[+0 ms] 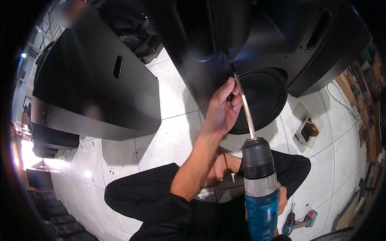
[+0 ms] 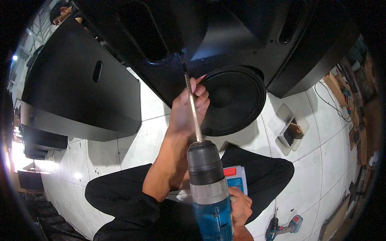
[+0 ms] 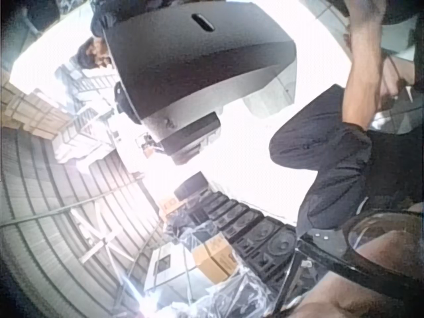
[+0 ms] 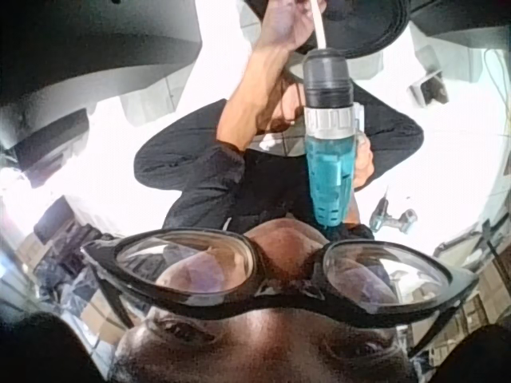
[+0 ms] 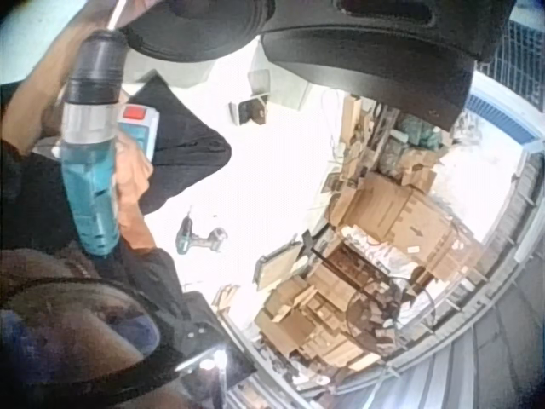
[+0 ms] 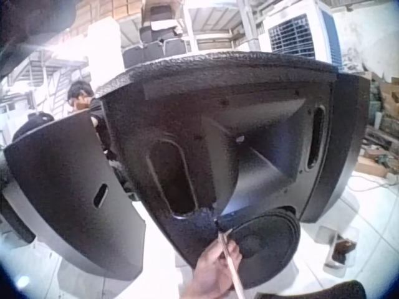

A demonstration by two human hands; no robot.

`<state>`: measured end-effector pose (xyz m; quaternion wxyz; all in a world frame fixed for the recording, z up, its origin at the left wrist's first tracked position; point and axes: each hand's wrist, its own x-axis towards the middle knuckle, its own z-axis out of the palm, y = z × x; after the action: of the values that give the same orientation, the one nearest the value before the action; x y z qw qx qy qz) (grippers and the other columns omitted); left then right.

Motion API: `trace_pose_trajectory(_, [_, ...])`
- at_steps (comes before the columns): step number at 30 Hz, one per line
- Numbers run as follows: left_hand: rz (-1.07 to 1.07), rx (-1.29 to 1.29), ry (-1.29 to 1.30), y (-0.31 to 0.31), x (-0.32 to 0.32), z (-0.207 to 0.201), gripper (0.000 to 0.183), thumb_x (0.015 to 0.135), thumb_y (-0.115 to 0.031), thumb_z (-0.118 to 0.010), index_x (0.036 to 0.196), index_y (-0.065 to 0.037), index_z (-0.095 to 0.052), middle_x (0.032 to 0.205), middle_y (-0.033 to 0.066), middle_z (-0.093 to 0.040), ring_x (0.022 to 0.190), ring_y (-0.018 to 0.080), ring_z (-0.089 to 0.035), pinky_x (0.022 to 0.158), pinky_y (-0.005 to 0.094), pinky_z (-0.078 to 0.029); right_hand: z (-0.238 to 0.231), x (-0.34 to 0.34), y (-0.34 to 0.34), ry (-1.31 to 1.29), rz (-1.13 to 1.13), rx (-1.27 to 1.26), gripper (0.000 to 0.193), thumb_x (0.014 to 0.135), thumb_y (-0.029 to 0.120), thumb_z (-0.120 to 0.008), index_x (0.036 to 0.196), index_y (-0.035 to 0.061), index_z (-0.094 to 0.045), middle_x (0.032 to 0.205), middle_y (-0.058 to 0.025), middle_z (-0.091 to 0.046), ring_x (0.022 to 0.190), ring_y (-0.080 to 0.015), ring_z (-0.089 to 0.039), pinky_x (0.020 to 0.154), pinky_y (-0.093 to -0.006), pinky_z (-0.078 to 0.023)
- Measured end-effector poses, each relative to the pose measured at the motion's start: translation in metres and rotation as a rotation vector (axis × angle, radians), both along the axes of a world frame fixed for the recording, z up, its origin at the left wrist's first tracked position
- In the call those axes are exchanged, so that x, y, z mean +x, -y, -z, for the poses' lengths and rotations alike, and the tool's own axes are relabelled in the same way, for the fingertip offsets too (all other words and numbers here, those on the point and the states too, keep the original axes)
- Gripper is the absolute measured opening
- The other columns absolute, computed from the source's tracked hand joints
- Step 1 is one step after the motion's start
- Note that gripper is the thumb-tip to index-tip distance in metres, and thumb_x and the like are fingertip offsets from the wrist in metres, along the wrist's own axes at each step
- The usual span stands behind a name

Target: The person installs a speaker into a large black speaker enclosure. They position the speaker, then use a cordless drill to secure it with multiple screws. The person works on the floor in a workshop environment.

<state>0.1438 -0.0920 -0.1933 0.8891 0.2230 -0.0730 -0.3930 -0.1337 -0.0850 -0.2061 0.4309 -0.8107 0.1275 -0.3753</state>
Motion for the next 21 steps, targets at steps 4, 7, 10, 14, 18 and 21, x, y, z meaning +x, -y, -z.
trace_pose_trajectory(4, [-0.005, -0.036, -0.014, 0.006, -0.002, 0.001, 0.024, 0.095, -0.023, -0.06, 0.111, -0.005, -0.056, 0.074, -0.0037, -0.044, 0.061, 0.0064, -0.039, 0.056, 0.0201, -0.032, 0.011, -0.019, -0.006, -0.107, -0.02, 0.119, 0.045, 0.085, 0.018, -0.072, 0.118, 0.0019, -0.046, 0.089, -0.0202, -0.067, 0.076, -0.0272, -0.071, 0.065, -0.0363, -0.058])
trace_pose_trajectory(7, [-0.004, -0.026, -0.005, 0.006, -0.001, 0.003, 0.024, 0.095, -0.022, -0.06, 0.112, -0.005, -0.056, 0.074, -0.0035, -0.044, 0.061, 0.0064, -0.039, 0.055, 0.0202, -0.032, -0.001, -0.016, -0.005, -0.164, -0.042, 0.185, 0.05, 0.085, 0.02, -0.073, 0.122, 0.0031, -0.044, 0.09, -0.0205, -0.067, 0.075, -0.0271, -0.071, 0.065, -0.036, -0.058])
trace_pose_trajectory(10, [-0.018, -0.012, 0.024, 0.004, 0.0, 0.004, 0.024, 0.095, -0.021, -0.059, 0.112, -0.004, -0.056, 0.073, -0.0033, -0.045, 0.06, 0.0061, -0.04, 0.055, 0.0204, -0.033, -0.044, 0.015, 0.004, -0.085, -0.028, 0.009, 0.05, 0.085, 0.021, -0.073, 0.121, 0.0027, -0.045, 0.09, -0.0203, -0.067, 0.074, -0.0263, -0.071, 0.064, -0.0353, -0.058])
trace_pose_trajectory(14, [-0.004, -0.002, 0.032, 0.005, 0.0, 0.006, 0.026, 0.096, -0.021, -0.059, 0.114, -0.003, -0.055, 0.073, -0.003, -0.046, 0.06, 0.006, -0.042, 0.054, 0.0207, -0.034, -0.064, 0.031, 0.007, -0.066, 0.031, -0.053, 0.043, 0.084, 0.021, -0.074, 0.114, 0.0003, -0.05, 0.087, -0.0199, -0.067, 0.072, -0.0238, -0.071, 0.063, -0.0334, -0.058])
trace_pose_trajectory(18, [-0.004, 0.017, 0.01, 0.003, 0.002, 0.002, 0.028, 0.096, -0.02, -0.058, 0.116, -0.002, -0.053, 0.073, -0.0026, -0.046, 0.06, 0.0063, -0.042, 0.054, 0.0212, -0.035, -0.074, 0.038, 0.006, -0.076, 0.091, -0.088, 0.029, 0.08, 0.014, -0.074, 0.099, -0.001, -0.057, 0.086, -0.0172, -0.068, 0.073, -0.0223, -0.07, 0.064, -0.0322, -0.056])
trace_pose_trajectory(21, [0.002, -0.006, -0.022, 0.003, 0.001, 0.002, 0.021, 0.096, -0.015, -0.054, 0.114, -0.003, -0.055, 0.077, -0.001, -0.051, 0.063, 0.0072, -0.047, 0.057, 0.0204, -0.038, -0.079, 0.034, 0.01, -0.153, 0.092, -0.182, 0.024, 0.076, 0.01, -0.073, 0.094, 0.0027, -0.06, 0.088, -0.0149, -0.067, 0.073, -0.0228, -0.067, 0.063, -0.0322, -0.054])
